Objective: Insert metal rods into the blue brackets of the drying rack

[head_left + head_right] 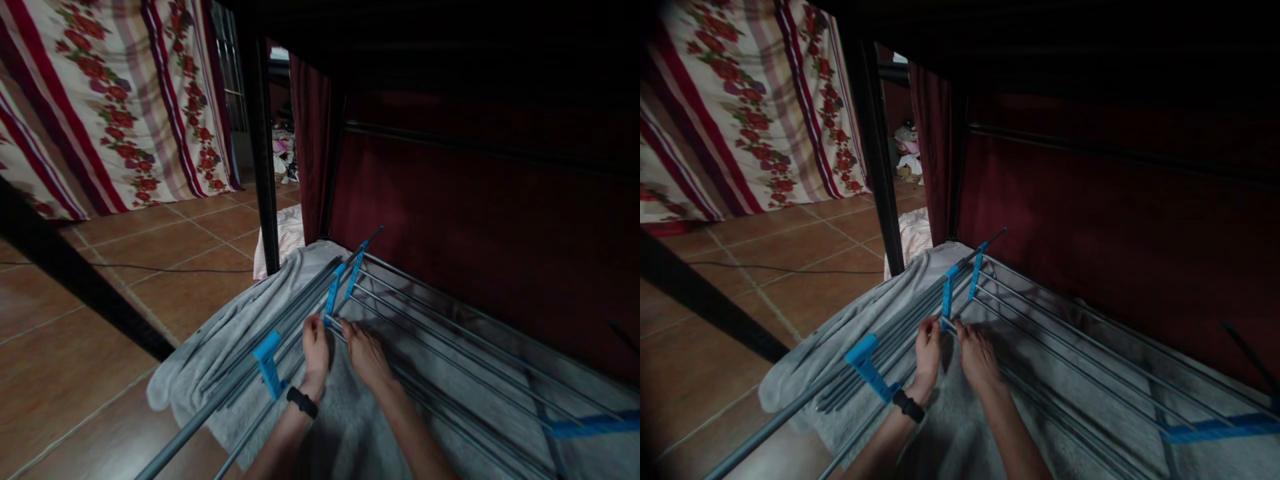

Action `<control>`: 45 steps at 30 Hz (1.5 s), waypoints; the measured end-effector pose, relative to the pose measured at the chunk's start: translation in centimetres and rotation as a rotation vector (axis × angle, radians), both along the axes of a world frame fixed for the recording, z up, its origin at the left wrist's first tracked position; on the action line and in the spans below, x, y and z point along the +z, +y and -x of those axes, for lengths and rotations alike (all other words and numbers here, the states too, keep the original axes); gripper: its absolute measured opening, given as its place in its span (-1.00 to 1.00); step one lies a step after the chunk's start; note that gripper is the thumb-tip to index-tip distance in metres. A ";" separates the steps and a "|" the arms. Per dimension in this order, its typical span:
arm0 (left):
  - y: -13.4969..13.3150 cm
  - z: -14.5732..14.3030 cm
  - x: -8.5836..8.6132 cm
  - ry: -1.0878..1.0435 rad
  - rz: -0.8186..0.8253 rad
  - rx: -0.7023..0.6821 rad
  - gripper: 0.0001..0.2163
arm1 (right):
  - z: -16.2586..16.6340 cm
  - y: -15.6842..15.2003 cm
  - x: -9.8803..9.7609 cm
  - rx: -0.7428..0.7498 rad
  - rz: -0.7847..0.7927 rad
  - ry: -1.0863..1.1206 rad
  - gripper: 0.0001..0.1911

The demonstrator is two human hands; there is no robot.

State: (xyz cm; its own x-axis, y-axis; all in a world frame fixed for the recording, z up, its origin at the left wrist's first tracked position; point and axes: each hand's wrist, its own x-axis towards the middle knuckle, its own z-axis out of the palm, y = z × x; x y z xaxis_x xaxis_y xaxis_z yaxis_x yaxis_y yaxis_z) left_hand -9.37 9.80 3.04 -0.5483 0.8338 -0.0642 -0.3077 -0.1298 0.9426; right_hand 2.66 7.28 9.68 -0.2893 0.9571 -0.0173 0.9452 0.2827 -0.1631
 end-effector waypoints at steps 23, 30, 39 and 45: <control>3.6 0.2 0.7 0.177 -0.054 -0.198 -0.57 | 0.7 2.6 0.4 0.050 0.044 0.020 -0.46; 3.7 0.5 0.5 0.239 -0.044 -0.219 -0.65 | 2.3 3.0 0.6 0.026 0.023 0.014 -0.46; 4.1 1.2 0.1 0.249 -0.061 -0.259 -0.68 | 3.1 3.8 0.7 -0.062 0.019 -0.043 -0.56; 4.1 1.3 -0.2 0.301 -0.056 -0.269 -0.81 | 4.2 3.5 -0.2 -0.111 -0.065 -0.020 -0.57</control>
State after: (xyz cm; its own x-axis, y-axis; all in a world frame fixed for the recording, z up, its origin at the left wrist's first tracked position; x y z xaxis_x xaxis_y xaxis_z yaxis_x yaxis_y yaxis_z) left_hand -10.67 13.95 2.85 -0.2974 0.9477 0.1156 -0.0488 -0.1361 0.9895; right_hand -1.55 10.75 9.49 -0.1815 0.9825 0.0414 0.9743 0.1854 -0.1283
